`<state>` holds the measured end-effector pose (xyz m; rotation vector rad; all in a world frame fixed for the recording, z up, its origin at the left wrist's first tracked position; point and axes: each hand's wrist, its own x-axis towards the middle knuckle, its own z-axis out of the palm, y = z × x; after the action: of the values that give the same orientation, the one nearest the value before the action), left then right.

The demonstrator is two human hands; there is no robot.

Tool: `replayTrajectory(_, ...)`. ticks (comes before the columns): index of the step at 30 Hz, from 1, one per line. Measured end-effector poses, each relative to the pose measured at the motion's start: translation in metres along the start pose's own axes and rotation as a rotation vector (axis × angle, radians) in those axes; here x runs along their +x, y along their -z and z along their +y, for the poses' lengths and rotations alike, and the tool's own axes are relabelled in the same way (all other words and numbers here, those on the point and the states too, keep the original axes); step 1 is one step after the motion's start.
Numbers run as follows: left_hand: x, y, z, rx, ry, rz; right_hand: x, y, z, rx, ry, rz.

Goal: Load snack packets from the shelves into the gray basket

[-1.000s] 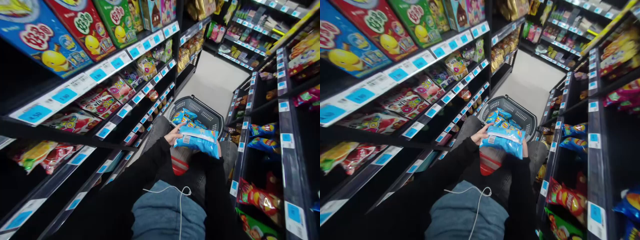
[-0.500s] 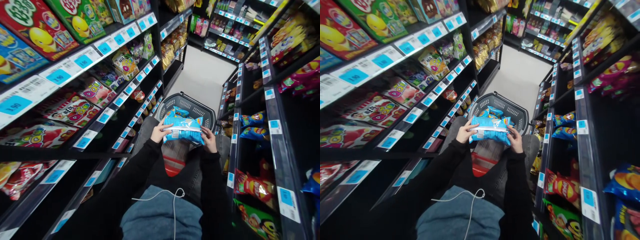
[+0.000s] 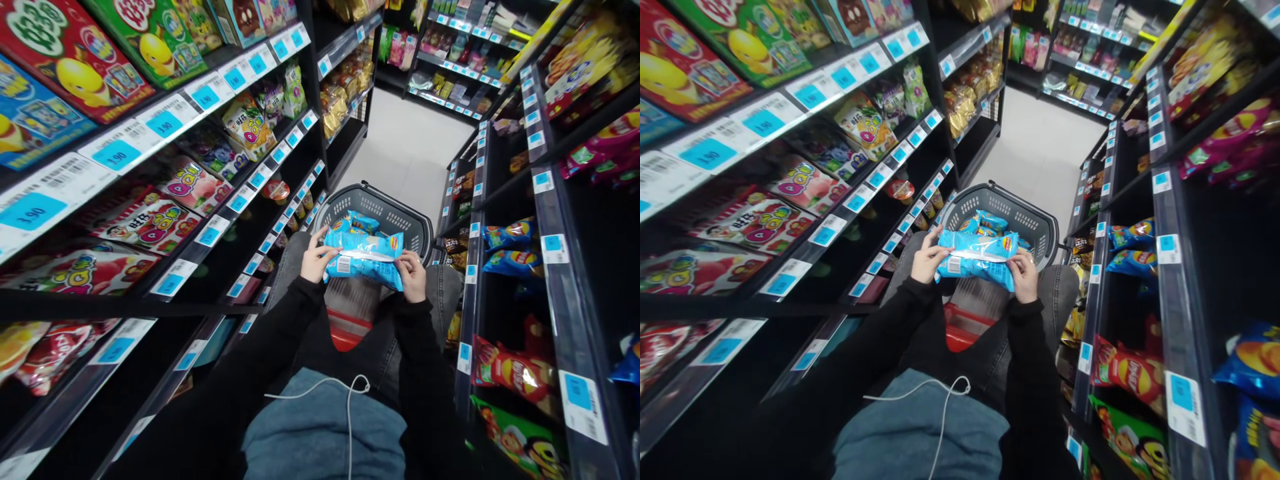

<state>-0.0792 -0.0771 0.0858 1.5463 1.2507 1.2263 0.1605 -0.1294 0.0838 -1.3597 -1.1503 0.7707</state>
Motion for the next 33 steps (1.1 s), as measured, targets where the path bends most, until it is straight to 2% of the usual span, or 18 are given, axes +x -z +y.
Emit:
replayTrajectory(5, 0.003, 0.003, -0.006, 0.036, 0.091, -0.005, 0.001, 0.006, 0.001, -0.184, 0.066, -0.104)
replayTrajectory(9, 0.004, 0.001, -0.016, 0.025, 0.113, 0.009, 0.002, 0.004, -0.001, -0.341, 0.126, -0.094)
replayTrajectory(14, 0.001, -0.002, -0.019, 0.052, 0.145, -0.014, 0.001, 0.001, 0.003, -0.369, 0.087, -0.101)
replayTrajectory(16, -0.003, -0.002, -0.01, 0.136, 0.079, -0.07, 0.0, 0.0, 0.005, -0.366, 0.074, -0.099)
replayTrajectory(18, -0.008, -0.004, 0.003, 0.309, -0.051, -0.156, -0.002, 0.0, 0.006, -0.351, 0.079, -0.124)
replayTrajectory(21, -0.015, -0.008, 0.021, 0.525, -0.222, -0.328, -0.003, -0.002, 0.006, -0.317, 0.112, -0.228)
replayTrajectory(24, -0.018, -0.012, 0.028, 0.485, -0.307, -0.537, -0.003, -0.001, 0.007, -0.289, 0.119, -0.32)
replayTrajectory(26, -0.018, -0.014, 0.028, 0.456, -0.328, -0.63, -0.004, 0.0, 0.008, -0.271, 0.101, -0.357)
replayTrajectory(29, -0.02, -0.017, 0.026, 0.483, -0.344, -0.646, -0.003, 0.003, 0.008, -0.239, 0.077, -0.388)
replayTrajectory(33, -0.021, -0.022, 0.02, 0.382, -0.269, -0.547, -0.003, 0.006, 0.007, -0.172, 0.033, -0.409)
